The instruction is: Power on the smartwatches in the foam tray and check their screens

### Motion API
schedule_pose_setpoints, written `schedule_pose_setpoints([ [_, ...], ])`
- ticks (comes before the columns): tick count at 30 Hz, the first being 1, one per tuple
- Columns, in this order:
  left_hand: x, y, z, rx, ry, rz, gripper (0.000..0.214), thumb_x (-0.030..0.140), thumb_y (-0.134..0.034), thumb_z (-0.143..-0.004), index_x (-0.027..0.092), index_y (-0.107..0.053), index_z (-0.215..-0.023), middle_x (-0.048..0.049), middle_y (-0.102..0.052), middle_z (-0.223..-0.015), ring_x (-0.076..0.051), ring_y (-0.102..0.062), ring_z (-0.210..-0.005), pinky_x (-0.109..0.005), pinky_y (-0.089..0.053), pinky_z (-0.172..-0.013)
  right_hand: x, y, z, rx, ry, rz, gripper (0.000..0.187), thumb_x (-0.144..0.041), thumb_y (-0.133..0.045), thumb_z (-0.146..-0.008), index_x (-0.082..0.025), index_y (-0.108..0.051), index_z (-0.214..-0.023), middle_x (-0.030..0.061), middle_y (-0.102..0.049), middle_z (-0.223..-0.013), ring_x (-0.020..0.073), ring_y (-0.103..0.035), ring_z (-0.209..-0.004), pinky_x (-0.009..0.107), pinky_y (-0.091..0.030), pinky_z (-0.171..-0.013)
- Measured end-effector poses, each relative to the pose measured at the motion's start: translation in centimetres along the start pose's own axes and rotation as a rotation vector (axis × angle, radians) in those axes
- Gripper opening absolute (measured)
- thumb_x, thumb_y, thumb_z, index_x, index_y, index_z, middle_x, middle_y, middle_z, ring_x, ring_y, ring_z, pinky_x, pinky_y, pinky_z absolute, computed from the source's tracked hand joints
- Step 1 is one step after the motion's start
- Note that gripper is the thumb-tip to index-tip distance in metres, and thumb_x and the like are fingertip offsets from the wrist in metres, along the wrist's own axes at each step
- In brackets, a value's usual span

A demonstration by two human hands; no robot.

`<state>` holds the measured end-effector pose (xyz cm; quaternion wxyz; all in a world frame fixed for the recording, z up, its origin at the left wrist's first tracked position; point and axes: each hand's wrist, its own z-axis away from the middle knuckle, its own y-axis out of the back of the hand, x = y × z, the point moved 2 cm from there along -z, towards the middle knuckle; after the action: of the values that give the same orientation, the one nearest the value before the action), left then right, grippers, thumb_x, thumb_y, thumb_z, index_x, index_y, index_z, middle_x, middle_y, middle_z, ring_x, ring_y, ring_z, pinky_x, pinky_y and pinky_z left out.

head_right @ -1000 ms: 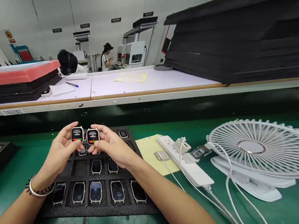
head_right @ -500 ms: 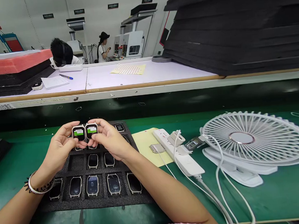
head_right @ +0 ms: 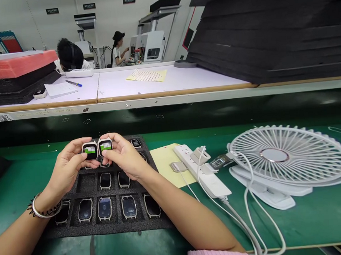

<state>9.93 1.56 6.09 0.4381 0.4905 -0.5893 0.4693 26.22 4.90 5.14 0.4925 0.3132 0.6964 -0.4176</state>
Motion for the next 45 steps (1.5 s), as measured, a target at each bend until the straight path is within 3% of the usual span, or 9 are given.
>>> schedule_pose_setpoints([
  [13, -0.3, 0.1, -0.3, 0.005, 0.017, 0.065, 0.038, 0.02, -0.065, -0.075, 0.019, -0.064, -0.113, -0.0008, -0.068, -0.098, -0.015, -0.073, -0.064, -0.028, -0.064, -0.062, 0.4, 0.2, -0.2, 0.002, 0.0, -0.012, 0.037, -0.015, -0.067, -0.072, -0.021, -0.057, -0.107, -0.0033, -0.065, -0.082, 0.0102, -0.062, -0.06, 0.024, -0.046, -0.057],
  [20, -1.5, 0.7, -1.3, 0.063, 0.103, 0.14, 0.052, 0.017, -0.067, -0.07, 0.018, -0.061, -0.121, -0.0008, -0.069, -0.093, -0.015, -0.072, -0.067, -0.027, -0.062, -0.066, 1.3, 1.1, -1.5, 0.028, -0.168, -0.207, 0.021, -0.019, -0.051, -0.089, -0.018, -0.056, -0.11, 0.0028, -0.069, -0.082, 0.0157, -0.07, -0.063, 0.026, -0.054, -0.057],
  [23, -2.0, 1.0, -1.7, 0.063, 0.15, 0.158, 0.057, 0.016, -0.067, -0.07, 0.017, -0.059, -0.126, -0.0009, -0.07, -0.089, -0.015, -0.072, -0.066, -0.026, -0.061, -0.066, 1.6, 1.4, -1.8, 0.071, -0.236, -0.2, 0.02, -0.017, -0.041, -0.096, -0.017, -0.055, -0.111, 0.004, -0.069, -0.077, 0.0174, -0.071, -0.059, 0.026, -0.055, -0.054],
  [27, -2.5, 1.0, -2.0, 0.056, 0.186, 0.153, 0.061, 0.013, -0.068, -0.069, 0.017, -0.057, -0.128, -0.0012, -0.071, -0.093, -0.014, -0.072, -0.065, -0.026, -0.061, -0.067, 1.8, 1.6, -2.0, 0.099, -0.268, -0.146, 0.02, -0.017, -0.04, -0.098, -0.018, -0.055, -0.111, 0.0022, -0.067, -0.071, 0.0165, -0.069, -0.052, 0.021, -0.05, -0.043],
  [36, -3.7, 1.1, -2.3, 0.044, 0.186, 0.097, 0.063, 0.01, -0.068, -0.067, 0.018, -0.055, -0.127, -0.0027, -0.07, -0.102, -0.012, -0.072, -0.07, -0.025, -0.061, -0.072, 3.2, 2.1, -2.5, 0.076, -0.229, -0.168, 0.021, -0.012, -0.043, -0.092, -0.017, -0.056, -0.108, 0.0028, -0.069, -0.072, 0.0141, -0.069, -0.058, 0.022, -0.055, -0.055],
  [41, -4.0, 1.3, -2.5, 0.05, 0.146, 0.064, 0.065, 0.01, -0.071, -0.065, 0.019, -0.055, -0.127, -0.0013, -0.069, -0.1, -0.01, -0.07, -0.068, -0.023, -0.06, -0.071, 3.6, 2.1, -2.4, 0.003, -0.147, -0.16, 0.041, -0.003, -0.059, -0.073, -0.019, -0.055, -0.111, -0.0014, -0.071, -0.082, 0.0114, -0.071, -0.067, 0.02, -0.058, -0.064],
  [45, -4.2, 1.4, -2.7, 0.066, 0.106, 0.04, 0.064, 0.011, -0.073, -0.062, 0.019, -0.056, -0.123, 0.0003, -0.067, -0.097, -0.009, -0.069, -0.065, -0.021, -0.058, -0.067, 3.6, 2.1, -2.2, -0.05, -0.12, -0.166, 0.049, -0.002, -0.063, -0.069, -0.021, -0.055, -0.113, -0.0021, -0.072, -0.087, 0.0113, -0.072, -0.071, 0.021, -0.059, -0.067],
])
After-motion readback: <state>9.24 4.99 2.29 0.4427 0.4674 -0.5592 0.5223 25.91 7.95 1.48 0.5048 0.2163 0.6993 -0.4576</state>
